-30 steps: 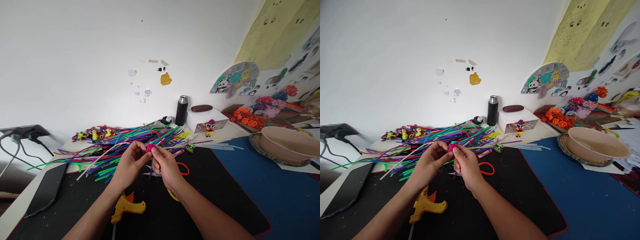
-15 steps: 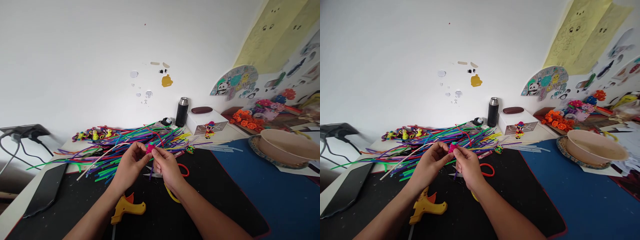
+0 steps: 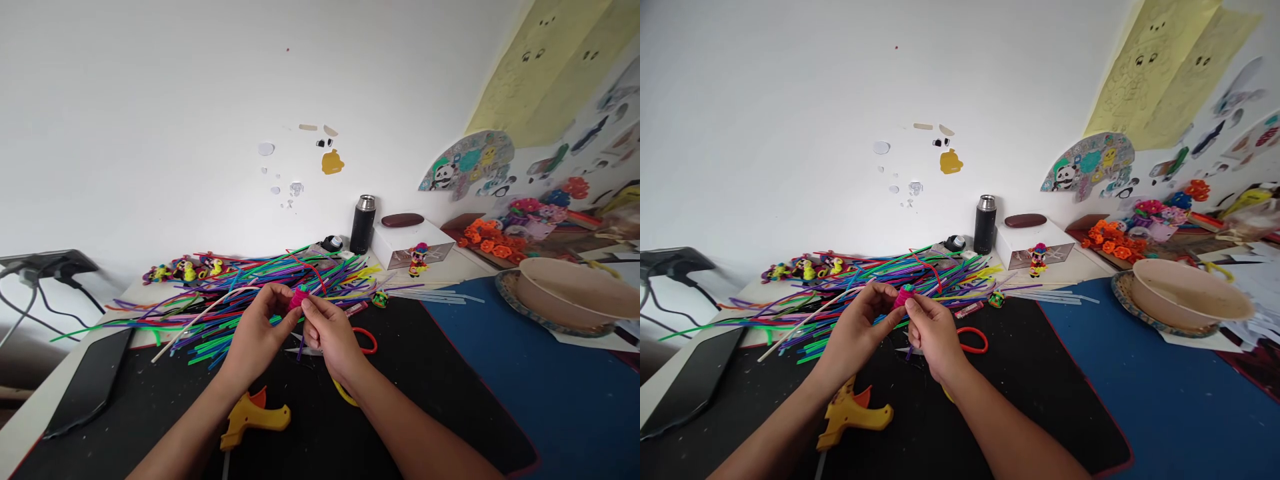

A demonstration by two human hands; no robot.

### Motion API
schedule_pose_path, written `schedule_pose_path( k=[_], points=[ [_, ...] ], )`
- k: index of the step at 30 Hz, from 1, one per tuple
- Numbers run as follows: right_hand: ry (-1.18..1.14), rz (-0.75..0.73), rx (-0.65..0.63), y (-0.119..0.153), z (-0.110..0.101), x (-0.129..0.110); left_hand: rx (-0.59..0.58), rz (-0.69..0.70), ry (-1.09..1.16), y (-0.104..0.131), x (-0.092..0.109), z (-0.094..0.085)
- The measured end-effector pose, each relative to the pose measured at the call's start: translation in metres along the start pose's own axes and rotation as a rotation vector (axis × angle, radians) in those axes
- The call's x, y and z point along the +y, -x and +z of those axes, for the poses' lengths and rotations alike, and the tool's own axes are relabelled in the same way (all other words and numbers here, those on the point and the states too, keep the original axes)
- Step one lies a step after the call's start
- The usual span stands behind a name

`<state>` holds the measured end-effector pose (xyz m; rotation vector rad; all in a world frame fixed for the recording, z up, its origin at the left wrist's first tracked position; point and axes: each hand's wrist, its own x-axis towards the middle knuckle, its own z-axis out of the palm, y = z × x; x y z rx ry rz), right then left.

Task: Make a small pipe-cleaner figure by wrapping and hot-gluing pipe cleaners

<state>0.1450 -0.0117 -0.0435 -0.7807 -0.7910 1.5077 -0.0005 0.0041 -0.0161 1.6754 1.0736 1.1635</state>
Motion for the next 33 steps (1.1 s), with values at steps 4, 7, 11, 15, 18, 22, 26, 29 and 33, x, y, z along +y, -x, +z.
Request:
schedule_pose_path(
  k=[4,7,11,15,18,22,26,29,33],
  points=[
    [-0.008,0.006,0.014,0.001,0.001,-0.001,-0.005,-0.046,0.071,-0.002,0.004,-0.004],
    [-0.011,0.01,0.023,0.001,0.001,-0.001,0.011,-0.114,0.187,-0.007,0.006,-0.01],
    [0.005,0.014,0.03,0.001,0.0,-0.001,0.063,-0.145,0.314,-0.011,0.002,-0.02],
    [0.016,0.011,0.05,0.0,0.0,-0.002,0.045,-0.157,0.376,-0.011,0.0,-0.023],
    [0.015,0.005,0.057,-0.001,0.0,-0.002,0.028,-0.171,0.375,-0.01,0.0,-0.022],
    [0.006,-0.004,0.066,-0.003,-0.002,0.0,0.014,-0.219,0.398,-0.009,0.002,-0.017],
    [-0.014,-0.022,0.089,-0.004,-0.004,0.001,-0.021,-0.303,0.489,-0.009,0.006,-0.012],
    [-0.019,-0.03,0.094,-0.004,-0.005,0.001,-0.025,-0.339,0.537,-0.009,0.01,-0.011],
    [-0.015,-0.04,0.082,-0.004,-0.004,0.0,-0.022,-0.35,0.537,-0.009,0.012,-0.01]
  ],
)
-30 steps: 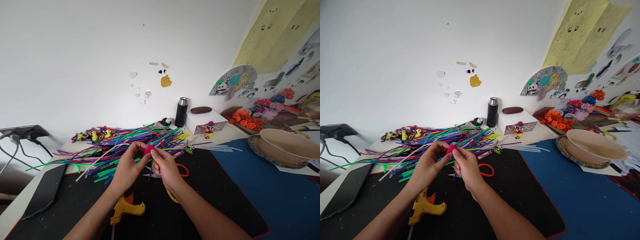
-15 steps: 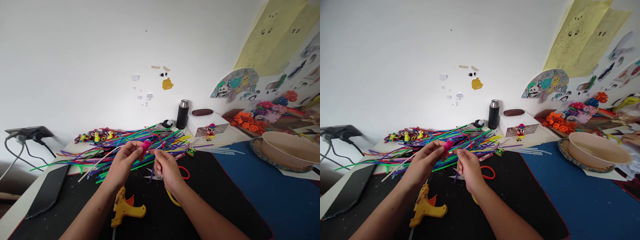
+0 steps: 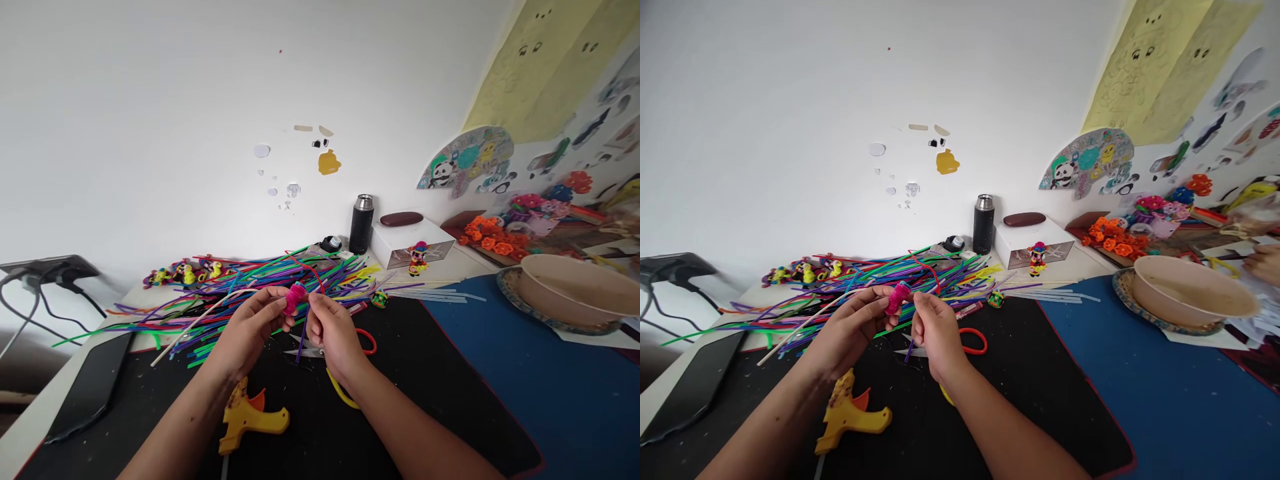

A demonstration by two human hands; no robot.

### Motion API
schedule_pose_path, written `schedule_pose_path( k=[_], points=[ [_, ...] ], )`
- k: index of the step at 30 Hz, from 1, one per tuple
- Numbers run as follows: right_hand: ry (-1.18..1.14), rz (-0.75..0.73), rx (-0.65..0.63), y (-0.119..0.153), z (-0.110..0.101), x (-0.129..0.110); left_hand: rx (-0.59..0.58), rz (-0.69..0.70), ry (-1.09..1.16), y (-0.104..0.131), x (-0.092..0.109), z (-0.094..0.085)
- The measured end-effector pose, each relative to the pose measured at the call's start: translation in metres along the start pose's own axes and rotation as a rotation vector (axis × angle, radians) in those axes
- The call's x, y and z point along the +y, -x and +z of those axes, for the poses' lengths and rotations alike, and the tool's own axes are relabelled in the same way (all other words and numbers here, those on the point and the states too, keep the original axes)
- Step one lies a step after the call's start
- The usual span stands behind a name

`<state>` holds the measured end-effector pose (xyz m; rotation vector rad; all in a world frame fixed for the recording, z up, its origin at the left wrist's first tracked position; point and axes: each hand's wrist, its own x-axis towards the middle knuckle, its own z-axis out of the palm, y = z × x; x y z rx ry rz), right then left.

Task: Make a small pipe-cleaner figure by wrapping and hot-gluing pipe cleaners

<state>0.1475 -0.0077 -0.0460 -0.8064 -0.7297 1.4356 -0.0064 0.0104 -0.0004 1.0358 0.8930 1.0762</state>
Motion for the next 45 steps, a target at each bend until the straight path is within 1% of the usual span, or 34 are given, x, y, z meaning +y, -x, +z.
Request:
schedule_pose_path(
  k=[8,13,21,28,35,39,45],
  points=[
    [-0.01,0.025,-0.024,0.003,0.004,-0.003,0.011,0.034,-0.085,-0.001,-0.003,0.0],
    [-0.012,0.033,-0.041,0.005,0.006,-0.006,-0.033,0.072,-0.2,0.0,-0.005,-0.001],
    [-0.05,0.04,-0.015,0.004,0.006,-0.005,-0.102,0.112,-0.296,0.002,0.0,0.0],
    [-0.039,0.041,-0.011,0.006,0.007,-0.005,-0.088,0.149,-0.317,0.001,-0.004,-0.003],
    [-0.058,0.059,-0.036,0.006,0.008,-0.005,-0.084,0.187,-0.34,0.002,-0.006,-0.005],
    [-0.045,0.054,-0.017,0.006,0.009,-0.005,-0.071,0.196,-0.352,0.003,-0.007,-0.004],
    [0.044,0.011,-0.029,0.004,0.007,-0.001,-0.049,0.245,-0.462,0.003,-0.014,-0.005]
  ],
)
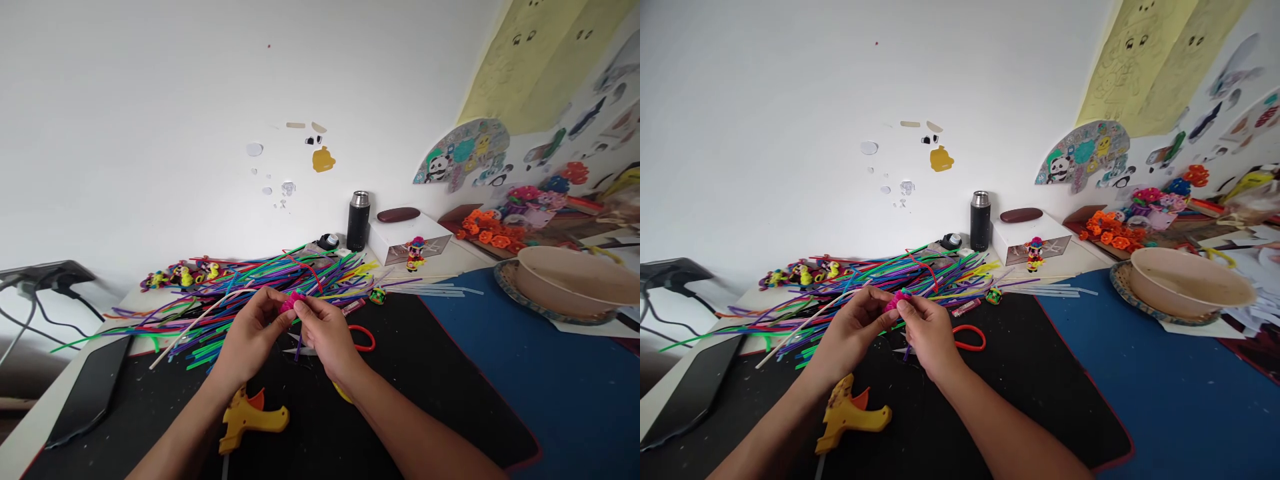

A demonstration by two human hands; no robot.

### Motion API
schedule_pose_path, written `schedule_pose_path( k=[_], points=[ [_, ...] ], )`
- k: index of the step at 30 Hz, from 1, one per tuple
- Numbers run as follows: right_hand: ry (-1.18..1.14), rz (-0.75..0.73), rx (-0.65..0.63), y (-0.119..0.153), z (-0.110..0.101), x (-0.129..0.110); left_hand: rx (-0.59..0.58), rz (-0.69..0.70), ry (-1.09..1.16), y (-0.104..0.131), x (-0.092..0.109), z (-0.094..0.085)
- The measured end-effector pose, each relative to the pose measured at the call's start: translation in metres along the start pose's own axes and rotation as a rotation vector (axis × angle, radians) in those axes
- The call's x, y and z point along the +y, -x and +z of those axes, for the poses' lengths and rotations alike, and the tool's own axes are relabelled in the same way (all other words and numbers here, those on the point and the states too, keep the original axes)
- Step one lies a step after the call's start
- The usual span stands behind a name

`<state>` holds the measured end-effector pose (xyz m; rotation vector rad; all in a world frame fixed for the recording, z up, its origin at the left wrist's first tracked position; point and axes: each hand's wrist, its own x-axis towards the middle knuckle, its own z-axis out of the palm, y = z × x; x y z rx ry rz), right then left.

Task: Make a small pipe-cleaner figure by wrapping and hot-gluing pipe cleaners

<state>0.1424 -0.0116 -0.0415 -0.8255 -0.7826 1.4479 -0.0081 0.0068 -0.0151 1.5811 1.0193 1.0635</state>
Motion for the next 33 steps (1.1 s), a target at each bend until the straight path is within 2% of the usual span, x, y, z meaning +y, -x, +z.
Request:
schedule_pose_path(
  k=[6,10,15,21,26,33],
  points=[
    [0.093,-0.046,-0.009,-0.004,-0.006,0.007,0.019,0.001,-0.065,0.001,-0.003,0.003],
    [0.061,-0.032,-0.01,-0.003,-0.006,0.003,-0.006,-0.015,-0.049,0.001,0.002,0.004],
    [0.035,0.006,-0.024,-0.002,-0.004,-0.006,-0.039,0.022,-0.271,-0.001,0.007,-0.014],
    [0.039,0.069,-0.098,-0.001,-0.002,-0.002,-0.205,0.226,-0.523,0.001,0.019,-0.041],
    [0.074,0.079,-0.112,-0.001,-0.004,0.0,-0.253,0.307,-0.634,0.002,0.028,-0.042],
    [0.076,0.07,-0.133,-0.001,-0.003,0.002,-0.274,0.304,-0.654,0.001,0.027,-0.042]
  ],
)
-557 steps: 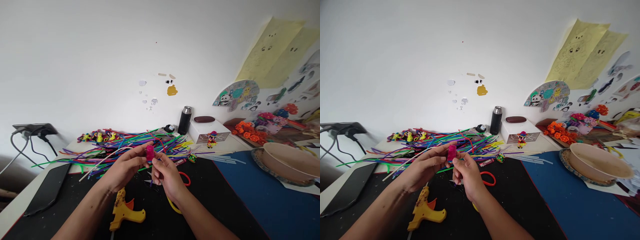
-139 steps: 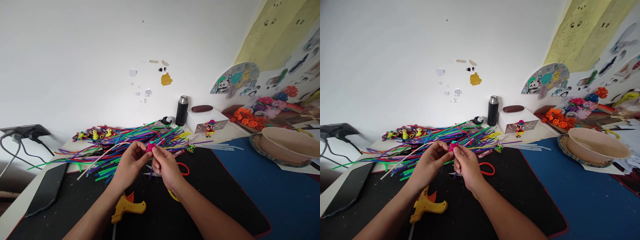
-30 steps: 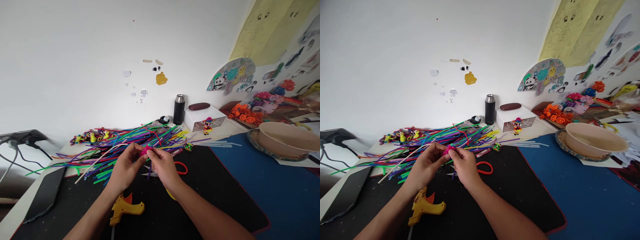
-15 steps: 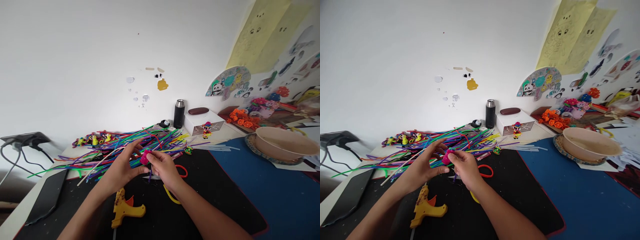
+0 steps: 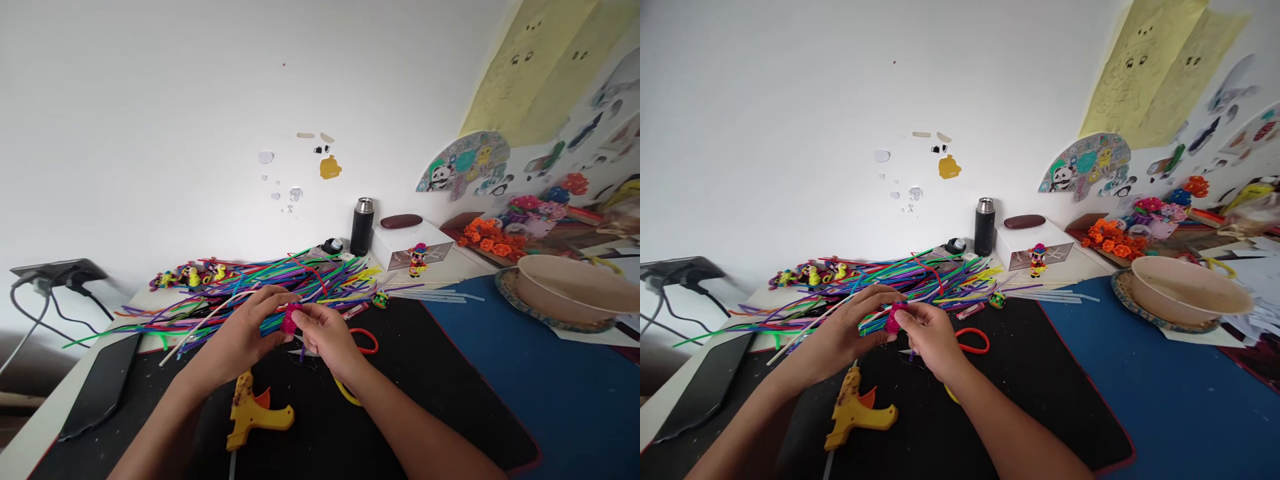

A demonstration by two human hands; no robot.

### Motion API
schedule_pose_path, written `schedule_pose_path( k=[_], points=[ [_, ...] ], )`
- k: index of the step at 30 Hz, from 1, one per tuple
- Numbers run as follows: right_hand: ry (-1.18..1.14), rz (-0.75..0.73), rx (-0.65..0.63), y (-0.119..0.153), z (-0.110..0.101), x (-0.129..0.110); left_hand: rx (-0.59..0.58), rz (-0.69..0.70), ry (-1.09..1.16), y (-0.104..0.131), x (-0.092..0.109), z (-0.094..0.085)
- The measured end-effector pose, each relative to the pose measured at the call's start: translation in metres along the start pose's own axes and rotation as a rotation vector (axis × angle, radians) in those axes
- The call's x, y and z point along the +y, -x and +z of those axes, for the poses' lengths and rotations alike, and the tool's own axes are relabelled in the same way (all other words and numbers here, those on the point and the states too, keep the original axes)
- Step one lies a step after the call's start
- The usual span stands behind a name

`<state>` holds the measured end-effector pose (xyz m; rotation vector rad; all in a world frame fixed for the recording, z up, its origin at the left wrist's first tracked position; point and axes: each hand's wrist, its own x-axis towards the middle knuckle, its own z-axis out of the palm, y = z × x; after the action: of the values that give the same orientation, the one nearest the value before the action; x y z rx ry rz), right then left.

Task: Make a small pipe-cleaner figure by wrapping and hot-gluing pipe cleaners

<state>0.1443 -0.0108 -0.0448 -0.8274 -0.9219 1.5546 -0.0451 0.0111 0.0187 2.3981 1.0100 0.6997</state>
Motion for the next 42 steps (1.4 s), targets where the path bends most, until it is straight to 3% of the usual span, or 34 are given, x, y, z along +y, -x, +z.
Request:
schedule_pose_path(
  k=[8,12,15,18,21,26,29,34,39,42],
  points=[
    [-0.034,-0.033,0.003,-0.002,-0.002,0.001,0.084,0.003,-0.009,-0.002,-0.004,0.004],
    [-0.029,-0.1,0.15,-0.007,-0.009,0.001,0.175,-0.117,0.142,-0.003,-0.006,0.0],
    [0.017,-0.091,0.256,-0.01,-0.023,0.002,0.17,-0.235,0.397,-0.003,-0.009,-0.001],
    [0.213,-0.093,0.255,-0.006,-0.051,-0.001,0.142,-0.311,0.688,-0.004,-0.009,-0.002],
    [0.472,-0.09,0.382,0.005,-0.093,-0.016,0.143,-0.376,0.889,-0.005,-0.007,-0.003],
    [0.663,-0.081,0.544,0.026,-0.166,-0.048,0.194,-0.532,1.033,-0.006,-0.006,-0.007],
    [0.815,-0.051,0.575,0.033,-0.19,-0.057,0.217,-0.618,1.097,-0.007,-0.006,-0.008],
    [1.024,-0.002,0.519,0.031,-0.19,-0.057,0.224,-0.719,1.169,-0.009,0.0,-0.007],
    [1.39,0.119,0.391,0.022,-0.176,-0.056,0.225,-0.696,1.191,-0.009,0.005,-0.006],
    [1.432,0.144,0.385,0.018,-0.173,-0.057,0.202,-0.666,1.194,-0.008,0.005,-0.004]
  ],
)
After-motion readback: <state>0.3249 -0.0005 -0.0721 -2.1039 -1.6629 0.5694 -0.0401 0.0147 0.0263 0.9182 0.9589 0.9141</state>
